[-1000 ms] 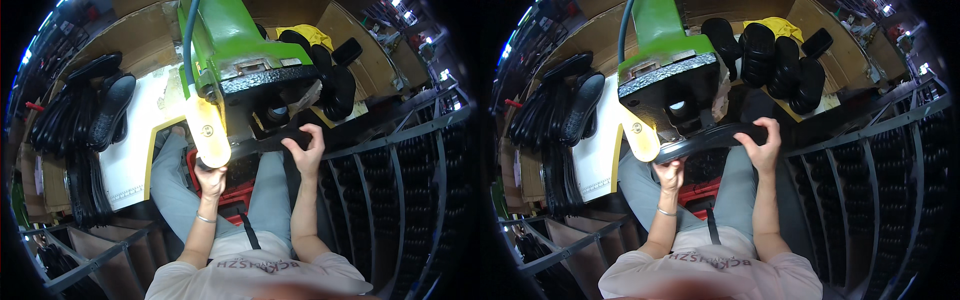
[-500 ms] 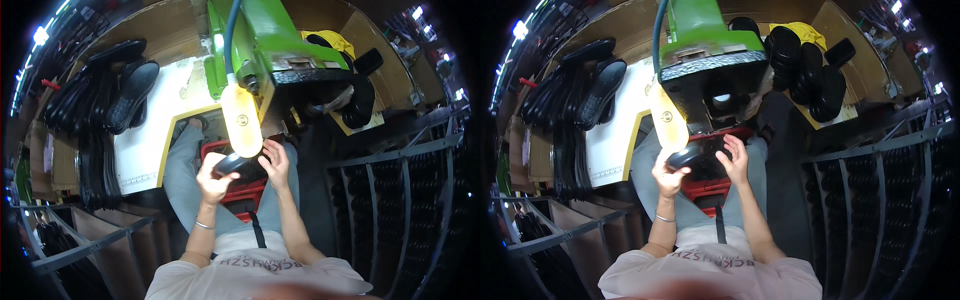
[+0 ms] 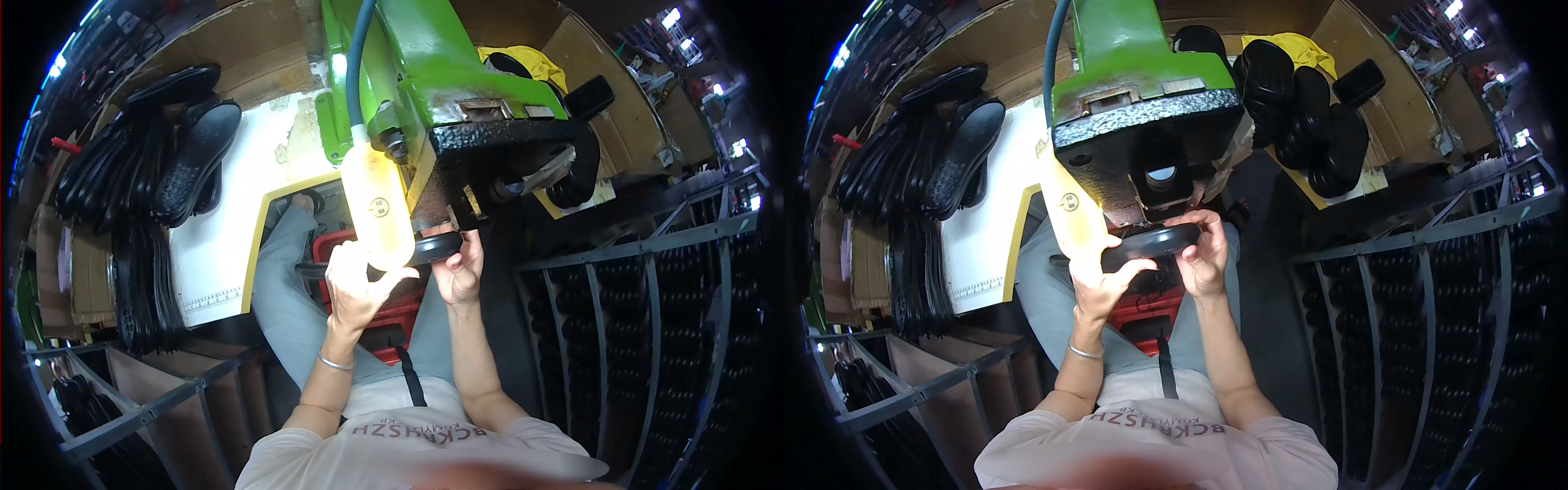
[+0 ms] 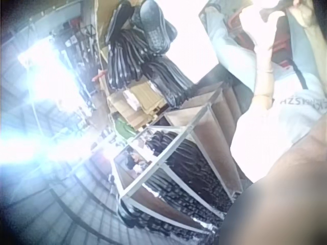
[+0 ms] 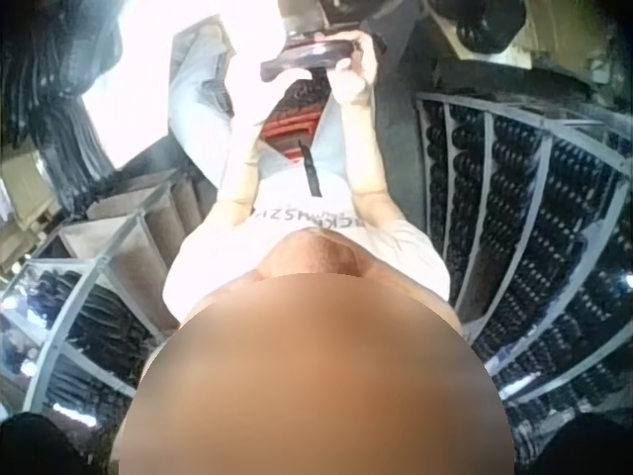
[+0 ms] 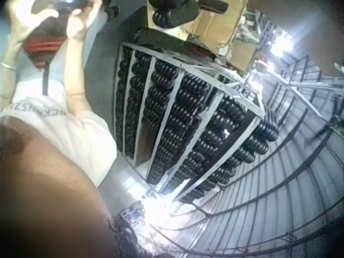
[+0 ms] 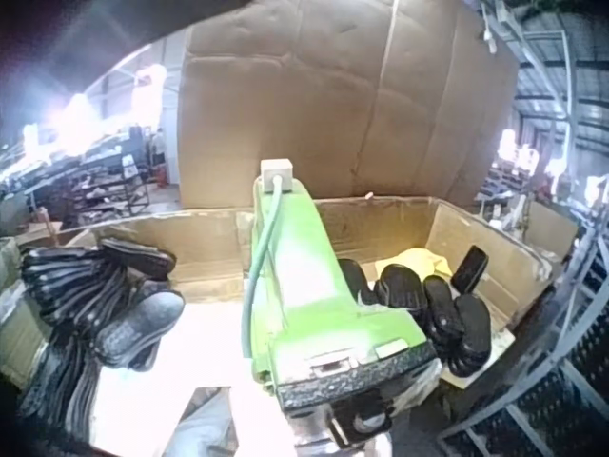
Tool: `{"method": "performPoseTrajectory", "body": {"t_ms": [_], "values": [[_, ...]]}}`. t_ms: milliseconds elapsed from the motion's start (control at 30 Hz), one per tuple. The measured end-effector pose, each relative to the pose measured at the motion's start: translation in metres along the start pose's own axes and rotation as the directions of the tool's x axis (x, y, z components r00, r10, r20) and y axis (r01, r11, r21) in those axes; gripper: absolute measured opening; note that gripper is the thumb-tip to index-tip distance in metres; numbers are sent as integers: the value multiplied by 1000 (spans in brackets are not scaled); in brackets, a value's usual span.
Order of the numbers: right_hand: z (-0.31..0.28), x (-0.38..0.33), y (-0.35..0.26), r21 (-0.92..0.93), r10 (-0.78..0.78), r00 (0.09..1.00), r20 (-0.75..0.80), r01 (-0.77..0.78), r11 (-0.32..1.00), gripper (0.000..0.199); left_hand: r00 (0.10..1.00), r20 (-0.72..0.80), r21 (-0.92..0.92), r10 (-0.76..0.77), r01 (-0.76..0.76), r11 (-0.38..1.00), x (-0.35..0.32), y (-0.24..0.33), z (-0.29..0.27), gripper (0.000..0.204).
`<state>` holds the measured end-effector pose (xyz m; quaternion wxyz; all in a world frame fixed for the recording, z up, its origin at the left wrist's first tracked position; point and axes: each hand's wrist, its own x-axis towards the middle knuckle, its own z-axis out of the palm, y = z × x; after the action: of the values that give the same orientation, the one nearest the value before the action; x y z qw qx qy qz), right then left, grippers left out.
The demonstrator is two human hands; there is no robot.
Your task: Processing rubber shoe soles using an industrial machine.
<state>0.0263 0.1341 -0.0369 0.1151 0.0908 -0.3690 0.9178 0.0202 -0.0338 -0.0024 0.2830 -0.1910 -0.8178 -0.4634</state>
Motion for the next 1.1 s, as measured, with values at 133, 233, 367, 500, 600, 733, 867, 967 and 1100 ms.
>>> {"method": "performPoseTrajectory", "body": {"t_ms": [133, 233, 367, 500, 600, 733, 867, 967, 1100], "values": [[14, 9, -3, 96, 1, 995, -102, 8, 995, 61, 998, 30, 58, 59, -60, 997, 15, 8, -5, 40], [13, 9, 3, -16, -72, 992, -106, 71, 997, 62, 999, 32, 9, 41, -41, 999, 21, 2, -10, 37], [14, 1, -4, -316, 26, 999, -35, -36, 948, 60, 996, -11, 53, 87, -86, 995, -2, -21, -11, 35], [15, -9, -14, 57, 398, 917, -10, -396, 916, 56, 954, 118, 81, 276, -286, 955, -22, -24, -16, 29], [16, -21, -12, -119, 386, 906, -173, -409, 905, 50, 925, 212, 26, 316, -329, 944, -36, -27, -19, 26], [6, -40, -17, -213, 320, 924, -207, -362, 908, 53, 988, 57, 277, 141, -151, 949, -43, -37, -29, 25], [5, -53, -34, -374, 172, 953, -251, -259, 890, 53, 979, -125, 129, -160, 176, 976, -44, -60, -43, 29], [2, -61, -43, -447, 152, 962, -225, -241, 861, 53, 711, 193, -741, -676, 558, 375, -48, -54, -35, 20], [6, -71, -48, -584, 107, 980, -169, -187, 790, 51, 703, 217, -768, -677, 551, 326, -50, -55, -17, 22]]}}
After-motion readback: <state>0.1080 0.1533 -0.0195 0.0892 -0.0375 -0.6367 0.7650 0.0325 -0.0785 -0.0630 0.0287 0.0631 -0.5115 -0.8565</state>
